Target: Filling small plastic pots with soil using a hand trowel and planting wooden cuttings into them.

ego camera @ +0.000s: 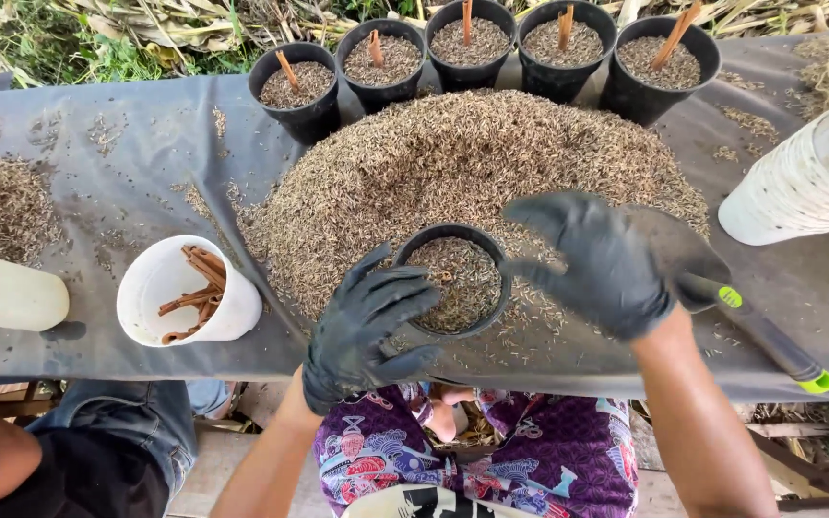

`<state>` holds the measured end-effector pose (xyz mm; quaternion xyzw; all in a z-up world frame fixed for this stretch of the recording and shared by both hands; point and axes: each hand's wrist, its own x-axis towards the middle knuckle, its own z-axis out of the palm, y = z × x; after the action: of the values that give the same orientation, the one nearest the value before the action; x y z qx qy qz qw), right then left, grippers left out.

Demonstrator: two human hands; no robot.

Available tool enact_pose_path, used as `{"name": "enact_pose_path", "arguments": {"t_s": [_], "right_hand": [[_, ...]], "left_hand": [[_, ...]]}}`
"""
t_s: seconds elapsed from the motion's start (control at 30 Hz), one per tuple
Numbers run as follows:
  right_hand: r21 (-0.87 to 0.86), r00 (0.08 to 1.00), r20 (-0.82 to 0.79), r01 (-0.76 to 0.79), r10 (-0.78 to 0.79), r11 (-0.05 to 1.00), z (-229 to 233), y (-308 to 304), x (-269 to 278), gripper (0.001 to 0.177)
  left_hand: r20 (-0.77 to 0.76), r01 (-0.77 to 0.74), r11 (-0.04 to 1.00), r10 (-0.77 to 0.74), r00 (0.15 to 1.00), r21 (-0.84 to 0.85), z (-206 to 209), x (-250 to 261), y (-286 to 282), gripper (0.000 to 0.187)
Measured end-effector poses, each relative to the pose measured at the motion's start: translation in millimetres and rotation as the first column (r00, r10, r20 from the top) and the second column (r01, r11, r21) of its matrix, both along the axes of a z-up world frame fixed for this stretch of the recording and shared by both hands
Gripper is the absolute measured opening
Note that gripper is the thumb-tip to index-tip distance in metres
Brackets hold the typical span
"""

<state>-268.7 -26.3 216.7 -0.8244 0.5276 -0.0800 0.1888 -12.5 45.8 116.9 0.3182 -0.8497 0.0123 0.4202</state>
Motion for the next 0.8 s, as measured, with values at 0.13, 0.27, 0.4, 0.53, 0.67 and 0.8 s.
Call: {"name": "enact_pose_path", "arguments": {"t_s": [0.13,0.27,0.4,0.53,0.67,0.8], "right_hand": [[-0.211,0.978,-0.207,-0.041,-0.003,0.977,-34,-40,-23,0.056],[-0.237,0.929,-0.368,-0.057,-0.035,0.97,-89,-60,-16,0.054],[-0.246,0.955,-0.28,0.022,-0.092,0.969,-116,-65,-6,0.038],[-0.037,0.984,-0.175,0.019,-0.025,0.999,-85,-48,5,0.026],[-0.078,0.993,-0.005,-0.118,0.118,0.99,-81,-59,-10,0.021],[-0.113,0.983,0.121,-0.125,0.138,0.986,-37,-43,-12,0.018]], "left_hand": [[-0.251,-0.073,0.997,0.08,0.965,0.035,-11,2,21,0.042],[-0.39,-0.123,0.983,0.169,0.905,0.139,-24,8,38,0.029],[-0.412,-0.178,0.962,0.25,0.877,0.205,-25,11,58,0.029],[-0.429,-0.244,0.954,0.297,0.853,0.174,-17,4,79,0.024],[-0.473,-0.25,0.941,0.333,0.816,0.23,-16,-2,95,0.023],[-0.502,-0.25,0.927,0.363,0.785,0.279,-19,-8,103,0.021]]}}
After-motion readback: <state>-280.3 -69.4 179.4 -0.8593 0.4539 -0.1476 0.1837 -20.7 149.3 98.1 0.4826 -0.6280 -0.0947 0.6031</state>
